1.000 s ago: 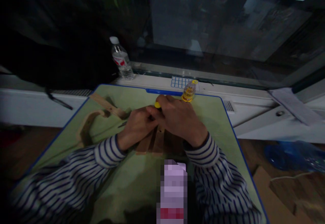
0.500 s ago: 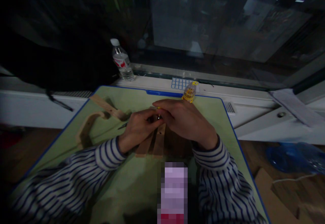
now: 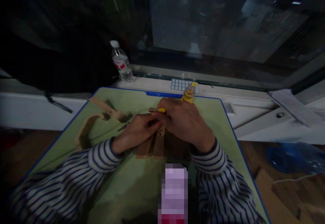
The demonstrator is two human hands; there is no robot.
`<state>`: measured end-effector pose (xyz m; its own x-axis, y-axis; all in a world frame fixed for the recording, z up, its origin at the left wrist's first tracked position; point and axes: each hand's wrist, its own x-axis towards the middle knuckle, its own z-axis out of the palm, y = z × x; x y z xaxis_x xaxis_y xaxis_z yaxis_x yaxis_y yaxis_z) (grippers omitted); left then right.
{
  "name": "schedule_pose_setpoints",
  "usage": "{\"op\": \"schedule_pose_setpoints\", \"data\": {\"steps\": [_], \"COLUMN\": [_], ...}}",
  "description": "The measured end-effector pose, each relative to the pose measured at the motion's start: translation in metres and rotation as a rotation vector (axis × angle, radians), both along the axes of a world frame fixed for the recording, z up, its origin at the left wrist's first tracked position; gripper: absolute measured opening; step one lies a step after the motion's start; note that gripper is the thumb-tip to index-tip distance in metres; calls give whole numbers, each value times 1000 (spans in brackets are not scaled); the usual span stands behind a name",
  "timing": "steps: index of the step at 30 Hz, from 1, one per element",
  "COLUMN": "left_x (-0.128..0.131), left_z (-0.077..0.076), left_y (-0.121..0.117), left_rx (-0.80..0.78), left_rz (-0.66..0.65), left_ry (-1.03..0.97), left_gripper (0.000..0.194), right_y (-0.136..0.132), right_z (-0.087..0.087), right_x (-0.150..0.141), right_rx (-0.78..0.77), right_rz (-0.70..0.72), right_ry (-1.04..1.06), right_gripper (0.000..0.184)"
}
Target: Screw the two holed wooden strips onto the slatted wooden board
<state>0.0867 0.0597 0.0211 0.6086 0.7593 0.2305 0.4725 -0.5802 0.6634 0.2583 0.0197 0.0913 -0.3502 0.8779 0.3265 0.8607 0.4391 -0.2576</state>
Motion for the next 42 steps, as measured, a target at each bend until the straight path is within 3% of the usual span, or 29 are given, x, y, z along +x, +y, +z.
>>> {"op": "schedule_pose_setpoints", "data": {"steps": [7, 11, 17, 23, 28, 36, 42], "left_x": [3, 4, 2, -1, -5, -5, -6], "left_z": [1, 1, -1, -2, 6, 8, 5], "left_y": [-1, -3, -1, 5, 11, 10, 11], "left_rx": [116, 100, 37, -60, -97, 28, 1], "left_rz": [134, 136, 88, -36, -183, -30, -39], "left_ry": [-29, -65, -106, -80, -23, 19, -10], "left_gripper": [26, 23, 22, 28, 28, 21, 19], "right_y": [2, 1, -3, -2, -2, 3, -1], "right_z": [-1, 1, 6, 4, 1, -8, -1], "right_x": [-3, -2, 6, 9, 6, 1, 4], "right_rx": [-11, 11, -68, -34, 34, 17, 8], "right_rz": [-28, 20, 162, 79, 49, 12, 203], "right_ry": [9, 63, 110, 80, 5, 39, 112], "right_gripper": [25, 29, 30, 19, 16, 19, 33]}}
